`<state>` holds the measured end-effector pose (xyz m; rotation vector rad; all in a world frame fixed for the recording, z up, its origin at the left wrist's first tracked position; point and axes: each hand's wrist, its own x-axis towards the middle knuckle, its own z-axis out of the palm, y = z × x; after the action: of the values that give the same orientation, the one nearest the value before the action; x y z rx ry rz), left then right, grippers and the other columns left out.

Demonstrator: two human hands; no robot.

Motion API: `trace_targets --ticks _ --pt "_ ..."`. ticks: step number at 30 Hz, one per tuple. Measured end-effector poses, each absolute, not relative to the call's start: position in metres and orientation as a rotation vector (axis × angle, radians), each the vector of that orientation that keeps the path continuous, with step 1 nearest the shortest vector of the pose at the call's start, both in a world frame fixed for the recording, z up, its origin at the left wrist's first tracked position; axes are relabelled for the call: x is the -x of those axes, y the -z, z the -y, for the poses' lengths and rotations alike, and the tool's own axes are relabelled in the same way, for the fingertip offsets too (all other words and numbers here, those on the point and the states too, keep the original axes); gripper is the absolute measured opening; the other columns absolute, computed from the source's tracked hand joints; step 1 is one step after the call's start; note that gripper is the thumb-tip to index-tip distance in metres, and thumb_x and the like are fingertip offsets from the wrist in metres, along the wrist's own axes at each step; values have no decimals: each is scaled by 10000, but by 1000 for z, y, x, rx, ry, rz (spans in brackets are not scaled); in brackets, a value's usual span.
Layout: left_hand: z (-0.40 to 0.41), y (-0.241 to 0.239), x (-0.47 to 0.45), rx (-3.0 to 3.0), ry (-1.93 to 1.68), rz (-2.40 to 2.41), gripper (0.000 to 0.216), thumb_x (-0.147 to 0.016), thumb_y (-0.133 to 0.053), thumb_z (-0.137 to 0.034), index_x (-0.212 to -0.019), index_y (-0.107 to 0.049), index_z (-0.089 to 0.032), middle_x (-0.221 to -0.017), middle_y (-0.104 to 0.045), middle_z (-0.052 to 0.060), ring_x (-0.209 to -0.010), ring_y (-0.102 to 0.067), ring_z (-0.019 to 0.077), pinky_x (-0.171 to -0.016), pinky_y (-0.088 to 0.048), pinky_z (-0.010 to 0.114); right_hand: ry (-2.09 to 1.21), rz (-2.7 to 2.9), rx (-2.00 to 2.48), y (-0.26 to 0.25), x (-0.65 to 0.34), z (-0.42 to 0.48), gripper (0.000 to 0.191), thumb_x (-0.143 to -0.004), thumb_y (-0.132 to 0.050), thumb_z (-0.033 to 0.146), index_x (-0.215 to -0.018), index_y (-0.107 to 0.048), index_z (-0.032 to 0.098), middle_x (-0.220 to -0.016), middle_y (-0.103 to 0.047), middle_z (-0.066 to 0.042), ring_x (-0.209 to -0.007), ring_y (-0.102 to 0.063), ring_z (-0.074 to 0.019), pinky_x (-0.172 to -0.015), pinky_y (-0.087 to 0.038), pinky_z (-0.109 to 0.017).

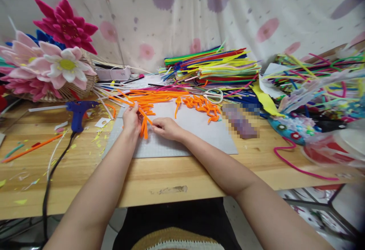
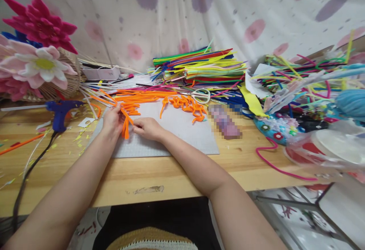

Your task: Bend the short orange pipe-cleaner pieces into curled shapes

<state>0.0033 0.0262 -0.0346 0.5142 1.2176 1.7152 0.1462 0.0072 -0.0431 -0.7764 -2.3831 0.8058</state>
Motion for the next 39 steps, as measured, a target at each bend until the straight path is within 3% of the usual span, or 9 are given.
trace_targets --ticks 8,14,19,22,26,30,39 --pt "-14 23 -14 -771 -1488 -1253 350 -594 -707 -447 -661 -529 -154 -590 -573 -19 -496 -532 76 -455 -414 175 -468 2228 982 49 -158 -12 214 -799 -405 256 -603 -423 175 -622 -483 7 -601 -399 -100 -581 -261 -229" --pt "-7 26 -18 -901 -1360 -1301 341 -459 -793 -338 -618 -567 -139 -594 -580 -17 -510 -541 97 -464 -458 210 -269 2291 1008 42 -168 -14 211 -798 -430 272 -618 -477 174 -662 -528 -27 -654 -439 -125 -602 -268 -255" --pt "-8 25 -16 -761 -1322 -1219 226 -525 -757 -223 -676 -624 -119 -659 -638 29 -556 -589 106 -529 -498 228 -404 2260 892 41 -167 -11 252 -858 -347 287 -701 -511 176 -707 -550 -33 -682 -471 -123 -650 -316 -244" --pt "-8 26 -16 -734 -1297 -1212 211 -543 -744 -214 -686 -623 -118 -644 -639 38 -541 -595 115 -534 -506 247 -548 2131 1003 44 -166 -12 164 -836 -391 293 -841 -514 185 -723 -556 -11 -642 -471 -112 -615 -325 -230" --pt "-6 33 -18 -824 -1237 -1123 263 -491 -772 -214 -680 -615 -122 -657 -634 24 -581 -607 119 -594 -519 263 -697 2044 1097 48 -168 -15 194 -823 -429 310 -978 -468 200 -667 -530 30 -584 -469 -100 -567 -310 -216" --pt "-4 35 -23 -906 -1228 -1107 320 -464 -788 -231 -716 -625 -119 -707 -631 16 -618 -606 116 -609 -513 256 -756 2044 1074 50 -169 -18 180 -824 -425 299 -969 -458 196 -635 -514 44 -556 -462 -92 -552 -299 -213" --pt "-4 37 -28 -950 -1269 -1161 345 -492 -779 -364 -645 -580 -126 -616 -588 -2 -540 -565 110 -549 -498 260 -837 1982 1040 51 -169 -22 188 -800 -426 275 -968 -436 192 -578 -454 70 -518 -420 -88 -535 -296 -207"
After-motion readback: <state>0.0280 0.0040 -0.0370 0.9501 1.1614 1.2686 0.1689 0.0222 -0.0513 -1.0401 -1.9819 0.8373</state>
